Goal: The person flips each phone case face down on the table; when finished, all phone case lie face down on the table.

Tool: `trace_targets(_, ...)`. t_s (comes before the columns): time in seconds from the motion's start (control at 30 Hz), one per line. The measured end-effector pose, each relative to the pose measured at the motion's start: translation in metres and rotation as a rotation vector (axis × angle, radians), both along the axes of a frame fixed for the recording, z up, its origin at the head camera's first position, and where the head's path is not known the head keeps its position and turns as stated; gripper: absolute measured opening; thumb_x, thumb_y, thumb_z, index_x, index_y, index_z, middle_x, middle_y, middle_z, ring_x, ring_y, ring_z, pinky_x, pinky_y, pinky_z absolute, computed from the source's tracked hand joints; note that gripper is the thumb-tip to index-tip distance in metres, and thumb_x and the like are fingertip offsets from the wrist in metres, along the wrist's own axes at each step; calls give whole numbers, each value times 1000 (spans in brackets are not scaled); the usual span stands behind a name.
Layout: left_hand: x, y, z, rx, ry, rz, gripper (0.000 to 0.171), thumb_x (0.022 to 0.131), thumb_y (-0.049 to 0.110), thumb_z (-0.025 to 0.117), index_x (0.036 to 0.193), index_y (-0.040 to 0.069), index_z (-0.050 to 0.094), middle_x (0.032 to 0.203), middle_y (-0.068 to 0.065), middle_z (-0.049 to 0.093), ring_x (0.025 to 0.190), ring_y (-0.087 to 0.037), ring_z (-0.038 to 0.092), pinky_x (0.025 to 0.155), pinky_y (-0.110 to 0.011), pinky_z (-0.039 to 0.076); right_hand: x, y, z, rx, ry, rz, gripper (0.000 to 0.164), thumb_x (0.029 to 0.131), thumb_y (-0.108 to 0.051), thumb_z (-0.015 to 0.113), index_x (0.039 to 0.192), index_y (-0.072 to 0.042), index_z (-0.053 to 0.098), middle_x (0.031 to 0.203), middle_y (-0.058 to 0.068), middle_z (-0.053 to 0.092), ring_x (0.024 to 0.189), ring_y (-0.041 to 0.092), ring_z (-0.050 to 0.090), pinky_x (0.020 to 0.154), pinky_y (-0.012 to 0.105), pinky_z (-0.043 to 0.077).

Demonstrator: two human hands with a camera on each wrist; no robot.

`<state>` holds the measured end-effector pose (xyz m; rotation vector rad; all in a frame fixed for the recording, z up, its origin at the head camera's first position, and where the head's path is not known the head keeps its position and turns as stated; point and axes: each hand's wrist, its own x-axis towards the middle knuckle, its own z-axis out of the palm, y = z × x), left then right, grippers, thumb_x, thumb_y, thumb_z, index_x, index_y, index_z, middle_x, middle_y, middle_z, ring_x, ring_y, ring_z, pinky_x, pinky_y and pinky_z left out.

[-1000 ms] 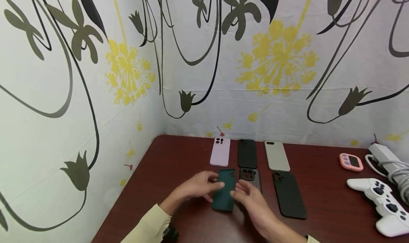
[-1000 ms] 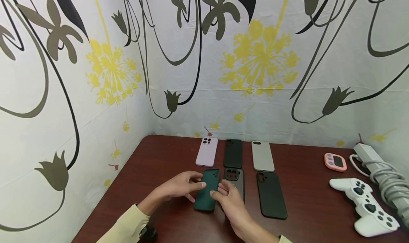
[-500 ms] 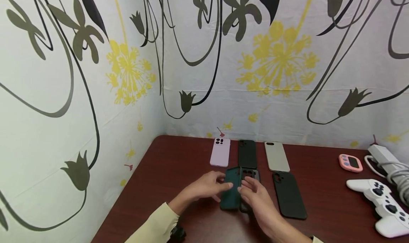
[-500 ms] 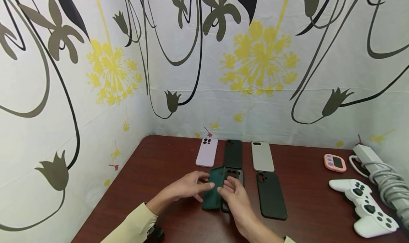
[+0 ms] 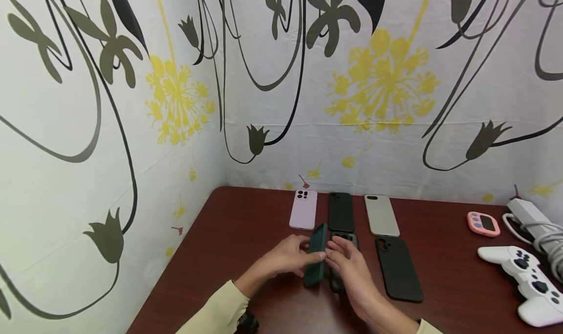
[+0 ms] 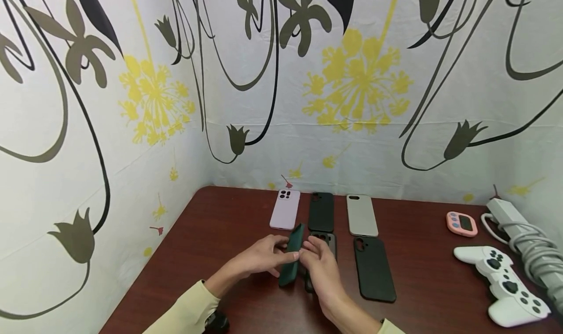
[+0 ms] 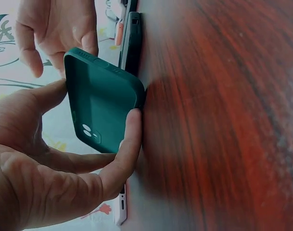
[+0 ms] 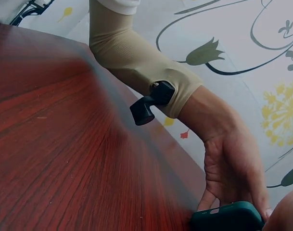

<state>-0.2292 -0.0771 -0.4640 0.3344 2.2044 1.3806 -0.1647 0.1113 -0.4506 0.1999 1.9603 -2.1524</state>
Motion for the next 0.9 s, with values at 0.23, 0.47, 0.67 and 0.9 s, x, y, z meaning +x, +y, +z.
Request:
trace_targets(0.23,2,-9,5,47,-64,29,77,98,44,75,158,5,45,146,-18,61,109,-28,74,73,-49,68,-5,-10,-2,32,-1,3,57,113,-20,44,164,0,26,165,25,35,151,41,43,125,57,42)
trace_targets(0.47,2,-21,5,200,-133,65,74,100,32,76,160,5,40,146,-21,58,102,-31,77,80,-50,68,-11,-20,-4,150,-21,96,66,112,-40,45,165,-4,26,166,26,37,150,44,45,123,66,38)
trace_targets(0.67,1,-32,3,280,-54,93,70,100,18,75,160,5,40,143,-22,58,106,-28,75,81,-47,69,-13,-28,-6,183,-18,163,67,113,-43,44,164,-2,28,162,28,42,147,46,49,119,67,42)
trace_targets(0.9,3,-48,0,315,33,111,69,101,6,69,162,8,38,148,-22,54,113,-27,73,81,-45,69,-16,-36,-15,313,16,225,73,110,-44,49,163,1,28,166,28,32,150,45,43,116,56,51)
